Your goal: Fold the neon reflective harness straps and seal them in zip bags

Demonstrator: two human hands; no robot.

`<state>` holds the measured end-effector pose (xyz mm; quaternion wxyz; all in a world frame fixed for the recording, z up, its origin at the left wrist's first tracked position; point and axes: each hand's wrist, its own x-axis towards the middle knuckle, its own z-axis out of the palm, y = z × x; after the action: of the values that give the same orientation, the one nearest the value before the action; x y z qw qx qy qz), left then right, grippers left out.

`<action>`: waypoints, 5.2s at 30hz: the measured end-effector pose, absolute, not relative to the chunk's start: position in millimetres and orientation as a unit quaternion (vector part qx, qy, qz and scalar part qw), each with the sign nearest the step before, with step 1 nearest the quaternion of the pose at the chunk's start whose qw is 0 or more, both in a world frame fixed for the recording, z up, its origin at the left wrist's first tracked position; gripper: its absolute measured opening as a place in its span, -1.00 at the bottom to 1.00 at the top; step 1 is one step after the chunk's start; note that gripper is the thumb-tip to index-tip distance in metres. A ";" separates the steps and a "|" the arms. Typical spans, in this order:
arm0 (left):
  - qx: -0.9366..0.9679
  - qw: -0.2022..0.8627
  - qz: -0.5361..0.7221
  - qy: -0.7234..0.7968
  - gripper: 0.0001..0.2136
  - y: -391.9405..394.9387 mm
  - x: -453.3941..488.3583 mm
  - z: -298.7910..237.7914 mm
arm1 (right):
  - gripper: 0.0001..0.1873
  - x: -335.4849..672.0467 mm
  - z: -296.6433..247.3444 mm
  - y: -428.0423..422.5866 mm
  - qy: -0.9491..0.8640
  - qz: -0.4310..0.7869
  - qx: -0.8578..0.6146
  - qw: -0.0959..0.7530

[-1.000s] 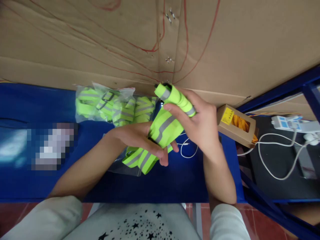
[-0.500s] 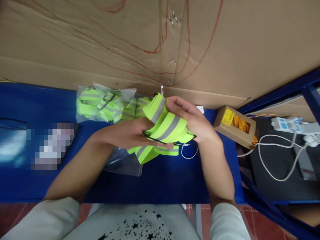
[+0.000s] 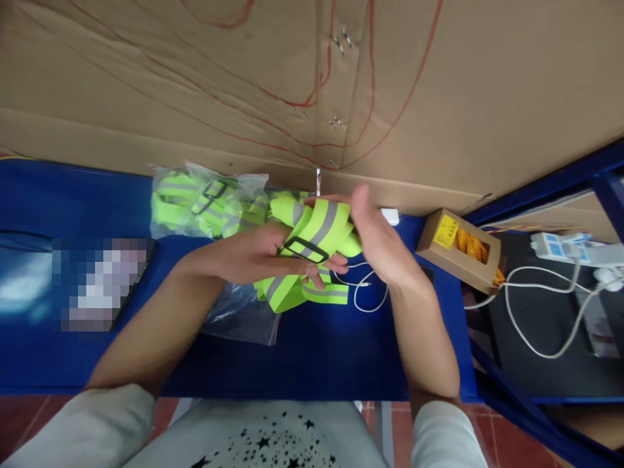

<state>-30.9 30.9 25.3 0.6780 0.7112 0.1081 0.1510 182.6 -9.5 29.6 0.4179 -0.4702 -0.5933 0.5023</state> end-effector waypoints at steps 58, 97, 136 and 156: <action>0.464 0.769 0.350 0.266 -0.57 10.9 -1.3 -8.0 | -0.56 180.5 41.1 -20.7 -0.624 0.101 -0.558 0.538; 0.776 0.542 0.289 0.141 -0.35 32.5 -27.0 15.8 | -0.43 175.5 51.1 -43.9 -0.770 0.088 -0.408 0.482; 0.755 0.594 0.122 0.248 -0.72 29.3 -28.5 22.6 | -0.29 166.2 31.4 -21.3 -0.751 0.301 -0.518 0.277; 0.679 0.672 0.147 0.258 -0.68 -1.6 -15.3 23.2 | -0.49 172.5 65.6 -49.2 -0.678 0.129 -0.582 0.430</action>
<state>-15.3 -1.6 23.2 0.6717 0.6787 0.2581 0.1469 172.5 -49.2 65.6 0.4301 -0.5820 -0.6781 0.1287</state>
